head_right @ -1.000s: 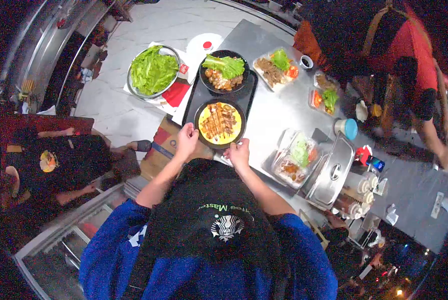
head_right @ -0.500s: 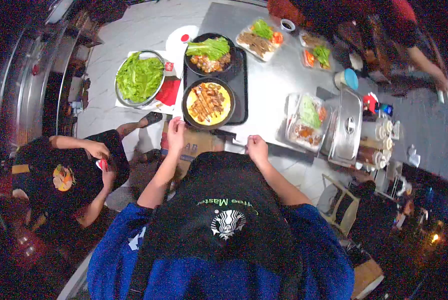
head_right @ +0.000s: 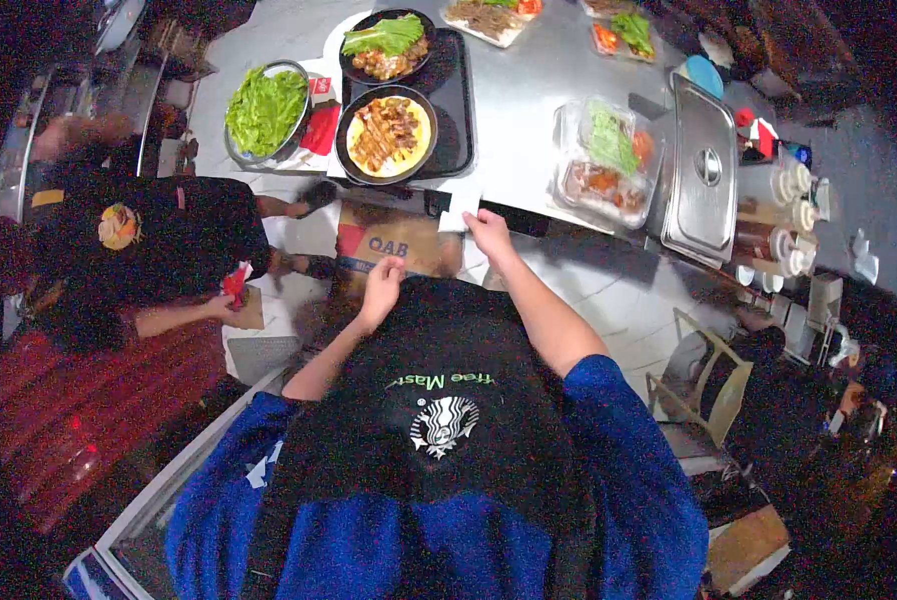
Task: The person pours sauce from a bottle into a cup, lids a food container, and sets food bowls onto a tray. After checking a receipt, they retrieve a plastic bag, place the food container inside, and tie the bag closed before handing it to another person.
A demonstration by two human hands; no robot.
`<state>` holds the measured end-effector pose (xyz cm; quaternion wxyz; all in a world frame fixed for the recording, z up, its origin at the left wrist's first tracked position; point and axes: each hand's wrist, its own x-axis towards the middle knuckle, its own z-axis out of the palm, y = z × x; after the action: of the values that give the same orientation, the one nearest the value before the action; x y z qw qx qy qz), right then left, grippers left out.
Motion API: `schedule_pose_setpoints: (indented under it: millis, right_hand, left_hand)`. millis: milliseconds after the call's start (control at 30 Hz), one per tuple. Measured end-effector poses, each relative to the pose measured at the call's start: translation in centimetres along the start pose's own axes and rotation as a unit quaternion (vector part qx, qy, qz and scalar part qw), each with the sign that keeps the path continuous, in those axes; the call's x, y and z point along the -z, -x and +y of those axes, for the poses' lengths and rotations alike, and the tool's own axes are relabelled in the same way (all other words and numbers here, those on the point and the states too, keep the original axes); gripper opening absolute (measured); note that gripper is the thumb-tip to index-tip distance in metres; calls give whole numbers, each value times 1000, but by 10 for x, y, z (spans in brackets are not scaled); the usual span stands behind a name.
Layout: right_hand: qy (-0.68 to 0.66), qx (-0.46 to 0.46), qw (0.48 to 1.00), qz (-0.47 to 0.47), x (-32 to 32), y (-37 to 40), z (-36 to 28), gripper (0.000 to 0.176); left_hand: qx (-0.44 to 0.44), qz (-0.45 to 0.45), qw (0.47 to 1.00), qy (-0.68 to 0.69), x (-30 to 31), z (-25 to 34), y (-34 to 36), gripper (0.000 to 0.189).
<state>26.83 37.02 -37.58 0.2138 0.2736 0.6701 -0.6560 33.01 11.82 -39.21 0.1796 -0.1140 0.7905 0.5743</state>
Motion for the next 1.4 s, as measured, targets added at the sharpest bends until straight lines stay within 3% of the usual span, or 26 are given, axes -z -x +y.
schedule_pose_setpoints:
  millis: [67, 100, 233, 333, 400, 467, 567, 667, 767, 867, 1400]
  right_hand:
    - [2, 23, 1000, 18, 2, 2, -2, 23]
    - [4, 35, 999, 27, 1, 4, -3, 23]
    - [-80, 38, 996, 22, 11, 28, -43, 22]
    - [-63, 35, 997, 32, 14, 33, -71, 20]
    - [-41, 155, 987, 6, 15, 48, -99, 19]
    - [-55, 259, 964, -13, 11, 109, -156, 17]
    - [-141, 334, 932, -17, 10, 180, -216, 12]
    - [-174, 390, 904, -3, 7, 213, -256, 13]
    - [-188, 428, 884, 8, -2, 218, -278, 13]
    - [-206, 442, 873, 25, -14, 219, -299, 13]
    - [-159, 524, 835, 54, -79, 204, -367, 15]
  left_hand:
    - [8, -7, 999, -38, -13, 35, 7, 15]
    - [-62, 3, 998, -22, -20, 25, -2, 15]
    - [-37, -7, 999, 29, -33, 71, -19, 19]
    - [-9, -22, 995, 98, -33, 103, -33, 19]
    - [-50, -36, 990, 128, -28, 139, -33, 27]
    - [-68, -28, 979, 192, -18, 227, 2, 32]
    - [-192, -116, 942, 249, 4, 287, 25, 47]
    - [-260, -145, 943, 149, 24, 357, 63, 26]
    - [-242, -180, 939, 163, 41, 376, 59, 30]
    - [-242, -186, 931, 201, 56, 393, 56, 19]
    - [-306, -249, 879, 267, 138, 415, 18, 34]
